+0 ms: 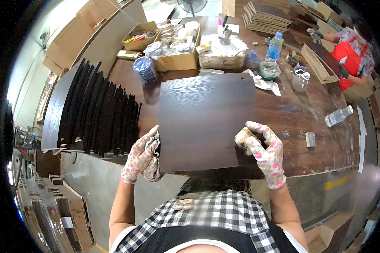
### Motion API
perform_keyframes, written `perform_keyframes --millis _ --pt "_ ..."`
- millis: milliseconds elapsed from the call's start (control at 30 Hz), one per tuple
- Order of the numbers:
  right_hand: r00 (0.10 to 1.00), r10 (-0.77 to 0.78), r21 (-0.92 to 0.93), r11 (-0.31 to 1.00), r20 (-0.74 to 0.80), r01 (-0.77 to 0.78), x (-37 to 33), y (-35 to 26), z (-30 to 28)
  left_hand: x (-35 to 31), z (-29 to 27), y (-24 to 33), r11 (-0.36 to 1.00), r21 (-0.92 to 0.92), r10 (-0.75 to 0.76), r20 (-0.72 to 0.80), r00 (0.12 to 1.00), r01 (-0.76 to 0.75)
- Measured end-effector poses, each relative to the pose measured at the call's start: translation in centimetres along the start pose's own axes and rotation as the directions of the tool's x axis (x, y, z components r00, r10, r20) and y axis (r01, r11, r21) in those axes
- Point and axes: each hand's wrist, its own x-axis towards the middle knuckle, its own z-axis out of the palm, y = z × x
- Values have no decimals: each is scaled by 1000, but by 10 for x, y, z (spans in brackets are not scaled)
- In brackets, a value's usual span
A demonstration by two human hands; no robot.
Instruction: The person wipes a series of dark wooden panels one at a time using a cloth and a small applicator block, then stacks them on a pile to the side.
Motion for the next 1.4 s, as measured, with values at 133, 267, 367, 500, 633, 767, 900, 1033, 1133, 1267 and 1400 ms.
perform_keyframes --millis 133,267,367,500,633,767,900,1033,1133,1267,1400 --pt "996 -48 -151 987 75 59 -12 -3 10 -5 -10 -10 935 -339 -91 61 994 106" --pt "965 -220 -268 930 144 252 -10 8 18 3 -22 -6 798 -544 -224 128 966 257" --pt "977 -170 -232 953 127 196 -6 2 15 1 -21 10 811 -521 -241 120 963 268" --pt "996 -46 -51 997 70 50 -6 -1 4 -8 -19 24 827 -465 -271 161 949 315" --pt "999 -32 242 970 -15 35 -5 -6 -11 -5 -21 56 802 -571 -148 91 985 173" --pt "997 -70 335 940 -11 70 -4 -1 -18 1 -38 45 813 -572 -34 148 988 114" --pt "995 -100 297 949 -20 102 1 1 -16 6 -34 55 870 -444 -83 300 950 216" --pt "958 -271 379 899 96 217 20 -1 -38 -5 -27 65 841 -512 -88 187 978 173" --pt "925 -380 529 783 -11 328 40 -33 -25 -38 -42 87 742 -668 -143 -76 987 56" --pt "959 -283 988 134 -36 77 89 -53 -40 -83 -68 98 605 -778 -298 -417 859 -168" --pt "942 -332 961 240 -54 140 96 -51 -26 -117 -105 55 702 -384 25 -827 561 -599"
